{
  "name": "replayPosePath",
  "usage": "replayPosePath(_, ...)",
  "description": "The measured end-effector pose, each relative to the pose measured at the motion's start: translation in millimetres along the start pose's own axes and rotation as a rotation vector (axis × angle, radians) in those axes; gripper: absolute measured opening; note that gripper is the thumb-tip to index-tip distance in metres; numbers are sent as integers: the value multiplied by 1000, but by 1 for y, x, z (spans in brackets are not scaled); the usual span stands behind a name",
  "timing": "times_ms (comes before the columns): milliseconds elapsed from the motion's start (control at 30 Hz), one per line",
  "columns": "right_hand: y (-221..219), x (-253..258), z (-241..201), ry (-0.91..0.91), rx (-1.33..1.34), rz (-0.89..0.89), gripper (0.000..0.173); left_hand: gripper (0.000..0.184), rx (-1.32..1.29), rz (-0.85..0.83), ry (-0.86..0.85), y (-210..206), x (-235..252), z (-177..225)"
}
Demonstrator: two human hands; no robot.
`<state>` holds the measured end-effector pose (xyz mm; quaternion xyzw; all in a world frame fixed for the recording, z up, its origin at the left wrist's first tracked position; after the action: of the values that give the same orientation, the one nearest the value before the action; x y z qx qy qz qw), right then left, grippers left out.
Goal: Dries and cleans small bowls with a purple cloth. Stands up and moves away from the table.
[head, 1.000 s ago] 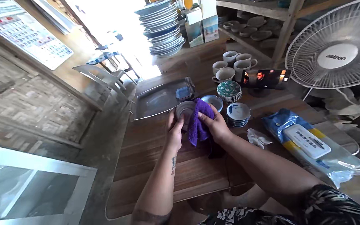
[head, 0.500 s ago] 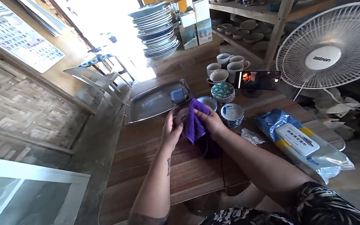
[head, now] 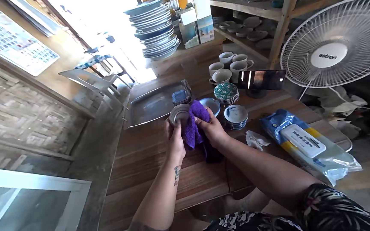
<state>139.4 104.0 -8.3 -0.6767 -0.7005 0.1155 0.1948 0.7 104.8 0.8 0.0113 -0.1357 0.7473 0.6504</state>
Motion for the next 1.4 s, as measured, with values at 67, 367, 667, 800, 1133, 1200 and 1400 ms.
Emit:
replayPosePath(67,-4,-1,3,-41,-57,-52,55,30,-50,73,40,4,1,0)
replayPosePath(367,6,-1,-10,0,-65,65,36,36,69,-180,59,2,3,4)
replayPosePath(667,5,4,-5,-267,-199,-161,39,48,295,-429,108,21,14,10)
replayPosePath(800,-1,3,0,-317,-293,-239,39,52,331,-542,172,25,12,10)
replayPosePath(1133,11,3,-8,-72,-86,37,39,44,187,-291,158,11,12,-8)
replayPosePath(1200,11,1,-12,-12,-58,64,39,47,68,-290,185,5,5,-11)
replayPosePath(1400,10,1,-13,21,-13,-36,39,36,-31,-170,55,2,3,-1)
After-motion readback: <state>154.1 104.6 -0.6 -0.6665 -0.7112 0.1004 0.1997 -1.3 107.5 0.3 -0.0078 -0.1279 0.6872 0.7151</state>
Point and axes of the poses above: each hand's wrist, its own x-axis towards the middle knuckle, its own y-axis out of the back of the hand, z = x × y, the point moved 6 cm from there along x, towards the middle knuckle, and after that the axes turned 1 degree about x, right-handed, at the moved point
